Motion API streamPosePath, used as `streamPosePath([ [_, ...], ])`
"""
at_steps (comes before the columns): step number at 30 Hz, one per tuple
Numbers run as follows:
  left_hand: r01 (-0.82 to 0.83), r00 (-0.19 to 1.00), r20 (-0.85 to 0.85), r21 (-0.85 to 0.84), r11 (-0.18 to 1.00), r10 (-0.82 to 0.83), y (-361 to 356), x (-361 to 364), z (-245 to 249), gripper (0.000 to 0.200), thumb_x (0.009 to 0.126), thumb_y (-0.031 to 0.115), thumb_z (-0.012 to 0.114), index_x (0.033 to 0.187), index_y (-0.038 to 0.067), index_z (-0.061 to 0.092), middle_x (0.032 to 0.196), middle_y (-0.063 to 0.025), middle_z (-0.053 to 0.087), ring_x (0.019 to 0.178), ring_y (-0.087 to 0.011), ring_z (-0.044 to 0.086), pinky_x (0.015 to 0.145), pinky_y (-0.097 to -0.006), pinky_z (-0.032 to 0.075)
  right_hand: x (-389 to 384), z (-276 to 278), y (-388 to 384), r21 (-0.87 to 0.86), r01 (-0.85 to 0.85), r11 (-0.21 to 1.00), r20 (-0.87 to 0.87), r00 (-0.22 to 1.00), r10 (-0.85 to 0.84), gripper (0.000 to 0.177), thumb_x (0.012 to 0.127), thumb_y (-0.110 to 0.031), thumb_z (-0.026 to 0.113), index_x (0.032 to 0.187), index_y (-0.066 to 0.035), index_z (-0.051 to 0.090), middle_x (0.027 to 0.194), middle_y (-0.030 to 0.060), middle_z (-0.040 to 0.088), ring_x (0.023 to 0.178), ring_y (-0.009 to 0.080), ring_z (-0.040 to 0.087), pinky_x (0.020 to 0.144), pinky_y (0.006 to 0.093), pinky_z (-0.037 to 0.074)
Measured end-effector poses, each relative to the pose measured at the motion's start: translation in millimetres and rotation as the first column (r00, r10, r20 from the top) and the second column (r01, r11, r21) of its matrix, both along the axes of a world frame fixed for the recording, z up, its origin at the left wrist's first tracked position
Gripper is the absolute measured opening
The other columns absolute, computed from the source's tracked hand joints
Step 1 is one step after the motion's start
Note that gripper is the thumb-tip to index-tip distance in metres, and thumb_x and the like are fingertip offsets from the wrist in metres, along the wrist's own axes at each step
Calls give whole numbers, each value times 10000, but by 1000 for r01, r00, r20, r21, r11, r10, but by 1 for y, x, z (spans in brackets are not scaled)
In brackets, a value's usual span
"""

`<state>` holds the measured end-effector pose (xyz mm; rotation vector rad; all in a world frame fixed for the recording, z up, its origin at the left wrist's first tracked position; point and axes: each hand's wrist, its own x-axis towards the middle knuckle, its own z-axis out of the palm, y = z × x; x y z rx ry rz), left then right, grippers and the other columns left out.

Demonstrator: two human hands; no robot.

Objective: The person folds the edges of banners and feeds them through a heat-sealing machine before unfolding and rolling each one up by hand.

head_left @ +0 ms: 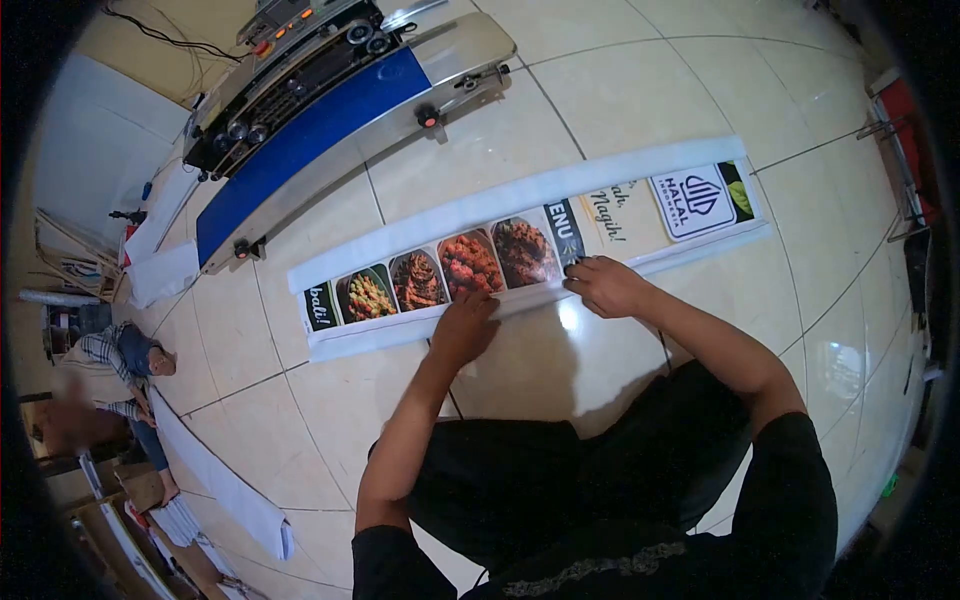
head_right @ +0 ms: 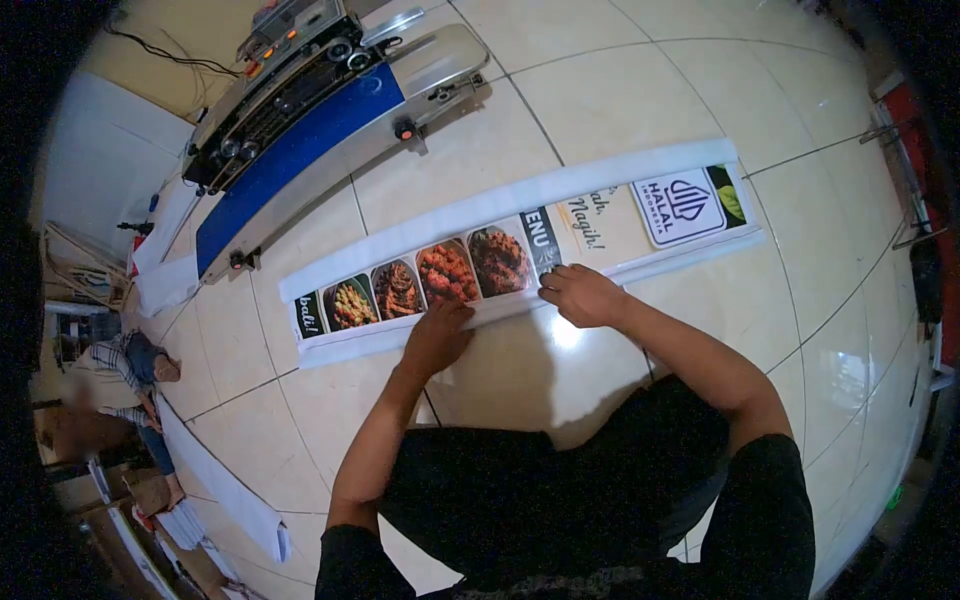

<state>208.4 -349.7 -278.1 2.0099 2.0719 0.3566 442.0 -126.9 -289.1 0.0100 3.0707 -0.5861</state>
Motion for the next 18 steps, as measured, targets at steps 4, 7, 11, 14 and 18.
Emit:
streamPosePath([
  [4,-159,914,308,-331,930,266,52,-53,13,491,781,327,738,1179,65,616,1140,-166,630,1099,-314,589,946,-378,466,-50,8,69,-307,257,916,217,956,-196,291,793,-130,582,1060,-20,618,1006,150,621,1028,356,567,876,429,473],
  [7,-218,904,328,-196,956,273,59,-86,30,594,706,428,763,1175,93,618,1141,-162,621,1090,-322,578,945,-403,458,-44,21,103,-222,171,960,58,985,-162,392,723,-186,665,1084,-45,606,1040,165,613,1012,367,570,876,445,472],
  [11,-121,992,-75,-305,945,102,-3,-141,21,667,571,306,767,1173,90,582,1151,-172,594,1107,-347,548,967,-433,441,32,9,149,111,152,982,105,981,-164,586,589,-177,737,1139,-66,567,1084,162,601,1015,365,575,869,457,476],
  [14,-239,959,-212,-241,941,189,-54,-174,20,454,611,218,717,1008,42,583,974,-194,643,944,-383,615,847,-479,499,93,8,174,195,337,921,111,925,-362,559,574,-101,704,1116,-58,574,1025,169,615,961,373,593,834,467,485],
  [18,-261,960,-173,-283,923,219,-96,-163,14,327,642,189,701,906,33,586,924,-210,648,842,-392,639,754,-472,531,133,-15,148,107,337,935,86,934,-347,430,602,-55,660,1027,-22,602,934,175,625,874,392,603,772,466,498],
])
